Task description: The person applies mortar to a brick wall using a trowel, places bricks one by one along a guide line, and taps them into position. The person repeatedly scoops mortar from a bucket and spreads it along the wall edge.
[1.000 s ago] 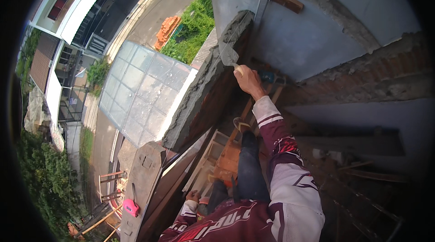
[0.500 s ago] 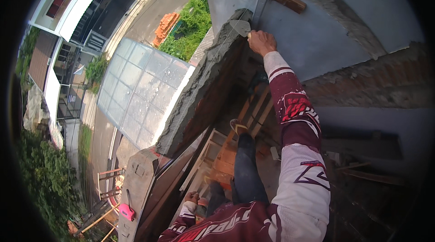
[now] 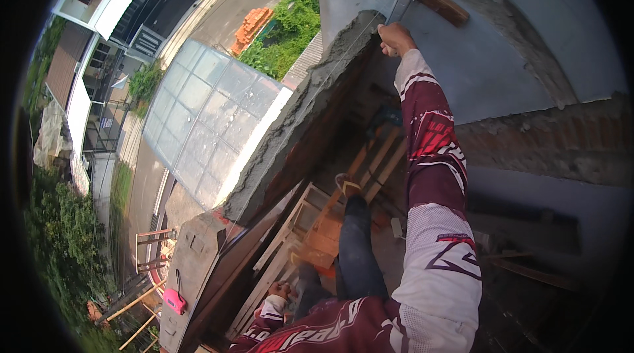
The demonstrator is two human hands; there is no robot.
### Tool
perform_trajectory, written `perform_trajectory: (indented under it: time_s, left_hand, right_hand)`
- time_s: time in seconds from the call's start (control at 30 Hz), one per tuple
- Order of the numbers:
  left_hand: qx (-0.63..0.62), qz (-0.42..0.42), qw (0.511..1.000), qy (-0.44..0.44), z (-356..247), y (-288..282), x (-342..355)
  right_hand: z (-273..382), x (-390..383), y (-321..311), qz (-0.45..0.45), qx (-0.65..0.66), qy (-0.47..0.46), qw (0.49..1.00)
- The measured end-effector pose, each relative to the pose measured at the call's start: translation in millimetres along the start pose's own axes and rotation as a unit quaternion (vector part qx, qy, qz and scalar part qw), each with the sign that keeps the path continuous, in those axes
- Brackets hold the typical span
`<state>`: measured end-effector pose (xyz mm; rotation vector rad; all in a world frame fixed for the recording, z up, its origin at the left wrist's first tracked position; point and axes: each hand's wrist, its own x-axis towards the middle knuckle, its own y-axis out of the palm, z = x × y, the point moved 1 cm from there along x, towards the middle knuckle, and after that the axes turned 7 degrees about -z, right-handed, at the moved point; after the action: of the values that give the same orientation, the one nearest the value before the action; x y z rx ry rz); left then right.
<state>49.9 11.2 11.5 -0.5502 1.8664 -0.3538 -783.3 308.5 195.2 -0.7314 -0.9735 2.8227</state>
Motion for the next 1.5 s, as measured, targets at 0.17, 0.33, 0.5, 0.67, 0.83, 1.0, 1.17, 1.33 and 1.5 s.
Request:
perform_trajectory:
  time_s: [0.17, 0.33, 0.5, 0.67, 0.83, 1.0, 1.17, 1.33, 1.5]
  left_hand:
    - [0.006, -0.009, 1.000, -0.015, -2.4, -0.7, -5.3]
    - [-0.009, 0.000, 1.000, -0.015, -13.4, -0.9, -1.4]
    - [-0.044, -0.001, 0.998, 0.035, -29.5, -11.3, 6.7]
    - [-0.017, -0.032, 0.999, 0.013, -8.8, -24.1, 6.7]
    - [-0.005, -0.028, 0.999, -0.025, 7.9, -36.2, 2.7]
    - [0.008, -0.034, 0.998, -0.044, 58.5, -34.5, 8.8]
    - [-0.072, -0.017, 0.997, -0.020, 71.8, -31.4, -6.6]
    - [-0.072, -0.012, 0.997, -0.015, 47.0, -26.8, -13.3]
    - [-0.037, 0.003, 0.999, -0.031, 50.9, -18.4, 8.6]
  right_hand:
    - [-11.0, -36.5, -4.3, 0.095, 0.023, -0.008, 0.995]
    - [-31.4, -120.0, 21.3, 0.174, -0.004, -0.024, 0.984]
    - [-43.7, -189.0, 48.2, 0.230, 0.002, -0.023, 0.973]
    - [-50.2, -263.9, 85.1, 0.297, 0.013, -0.018, 0.955]
    - [-56.0, -265.3, 90.1, 0.172, -0.180, -0.142, 0.958]
    - [-25.6, -184.3, 88.9, -0.124, -0.430, -0.406, 0.797]
    - [-1.8, -136.4, 115.5, -0.185, -0.581, -0.423, 0.671]
    - [-13.8, -166.2, 134.0, -0.137, -0.586, -0.514, 0.611]
    - [-41.1, -252.8, 149.6, -0.013, -0.464, -0.593, 0.658]
